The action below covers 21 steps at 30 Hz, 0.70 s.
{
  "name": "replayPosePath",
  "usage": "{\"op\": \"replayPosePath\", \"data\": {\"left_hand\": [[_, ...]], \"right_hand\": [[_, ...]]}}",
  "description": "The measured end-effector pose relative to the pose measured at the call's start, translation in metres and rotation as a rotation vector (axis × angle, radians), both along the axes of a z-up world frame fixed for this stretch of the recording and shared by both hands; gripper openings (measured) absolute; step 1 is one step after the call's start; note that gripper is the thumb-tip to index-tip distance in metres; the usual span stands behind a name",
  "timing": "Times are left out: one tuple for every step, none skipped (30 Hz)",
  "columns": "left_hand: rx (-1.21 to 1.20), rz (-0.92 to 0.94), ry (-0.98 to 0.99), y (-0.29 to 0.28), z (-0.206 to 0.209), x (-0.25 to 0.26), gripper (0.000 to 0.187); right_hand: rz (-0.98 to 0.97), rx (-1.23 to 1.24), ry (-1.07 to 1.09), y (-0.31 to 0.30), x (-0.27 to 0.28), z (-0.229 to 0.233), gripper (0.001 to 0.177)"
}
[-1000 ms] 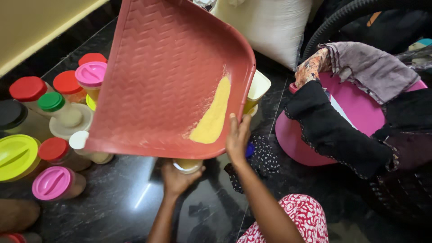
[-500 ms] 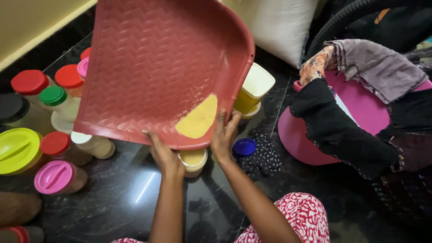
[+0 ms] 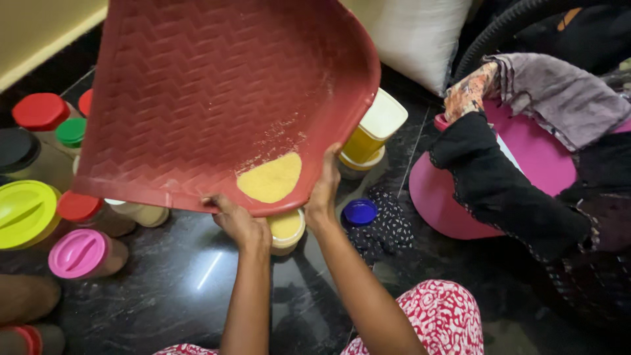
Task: The person scoops yellow powder from a red tray into a plastic jar, then wipes the tray and jar with a cloth. The person secures the lid on the jar and places it among other containers on the floor.
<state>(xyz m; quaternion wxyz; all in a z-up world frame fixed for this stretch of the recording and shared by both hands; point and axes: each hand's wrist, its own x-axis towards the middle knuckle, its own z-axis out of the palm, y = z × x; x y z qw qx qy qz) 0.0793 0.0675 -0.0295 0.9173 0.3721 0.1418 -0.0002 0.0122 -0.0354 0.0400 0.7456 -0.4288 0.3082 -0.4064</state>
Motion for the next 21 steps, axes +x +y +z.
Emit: {"op": "replayPosePath", "data": {"left_hand": [[0.021, 0.011, -0.028, 0.001, 0.001, -0.001, 0.071], [0.028, 0.017, 0.004, 0.001, 0.004, -0.001, 0.073], [0.036, 0.023, 0.035, 0.002, 0.008, -0.001, 0.075], [0.044, 0.031, 0.067, 0.002, 0.014, -0.002, 0.078], [0.014, 0.004, 0.108, 0.002, 0.02, -0.003, 0.08], [-0.015, -0.023, 0.149, 0.004, 0.026, -0.005, 0.083], [-0.044, -0.051, 0.189, 0.004, 0.033, -0.006, 0.086], [0.014, -0.064, 0.25, 0.002, 0.039, -0.006, 0.086], [0.072, -0.078, 0.311, 0.001, 0.046, -0.007, 0.086], [0.13, -0.089, 0.372, 0.0, 0.05, -0.009, 0.086], [0.109, -0.06, 0.323, 0.0, 0.054, -0.012, 0.083], [0.089, -0.033, 0.273, -0.001, 0.057, -0.014, 0.08], [0.068, -0.006, 0.222, -0.001, 0.058, -0.015, 0.078], [0.071, 0.022, 0.237, -0.002, 0.058, -0.015, 0.075], [0.073, 0.05, 0.252, -0.003, 0.058, -0.015, 0.072], [0.075, 0.079, 0.269, -0.004, 0.056, -0.015, 0.069], [0.103, 0.111, 0.225, -0.007, 0.054, -0.014, 0.066], [0.136, 0.142, 0.184, -0.008, 0.05, -0.014, 0.064], [0.168, 0.173, 0.144, -0.008, 0.047, -0.015, 0.061], [0.171, 0.171, 0.166, -0.008, 0.046, -0.015, 0.058], [0.174, 0.168, 0.189, -0.008, 0.045, -0.015, 0.056]], "right_hand": [[-0.041, -0.045, 0.016, 0.0, 0.002, -0.001, 0.05], [-0.08, -0.091, 0.029, 0.0, 0.006, -0.004, 0.045], [-0.105, -0.112, 0.0, 0.003, 0.008, -0.01, 0.041], [-0.13, -0.133, -0.027, 0.007, 0.008, -0.018, 0.043], [-0.155, -0.153, -0.054, 0.009, 0.009, -0.026, 0.051], [-0.189, -0.19, -0.078, 0.009, 0.01, -0.034, 0.049], [-0.222, -0.226, -0.101, 0.008, 0.011, -0.041, 0.047], [-0.254, -0.264, -0.124, 0.007, 0.013, -0.048, 0.046], [-0.278, -0.273, -0.122, 0.007, 0.013, -0.053, 0.044], [-0.299, -0.283, -0.12, 0.006, 0.013, -0.056, 0.042], [-0.32, -0.293, -0.119, 0.006, 0.012, -0.058, 0.041], [-0.311, -0.305, -0.074, 0.006, 0.011, -0.057, 0.045], [-0.302, -0.316, -0.029, 0.006, 0.009, -0.054, 0.05], [-0.295, -0.331, 0.015, 0.006, 0.009, -0.049, 0.054], [-0.246, -0.248, -0.026, 0.005, 0.008, -0.044, 0.058], [-0.196, -0.165, -0.064, 0.005, 0.005, -0.037, 0.068], [-0.146, -0.082, -0.101, 0.005, 0.005, -0.031, 0.082], [-0.152, -0.064, -0.085, 0.006, 0.004, -0.025, 0.09], [-0.158, -0.046, -0.069, 0.008, 0.003, -0.019, 0.098], [-0.164, -0.03, -0.058, 0.008, 0.004, -0.012, 0.107], [-0.124, 0.025, -0.053, 0.008, 0.002, -0.006, 0.107]]}}
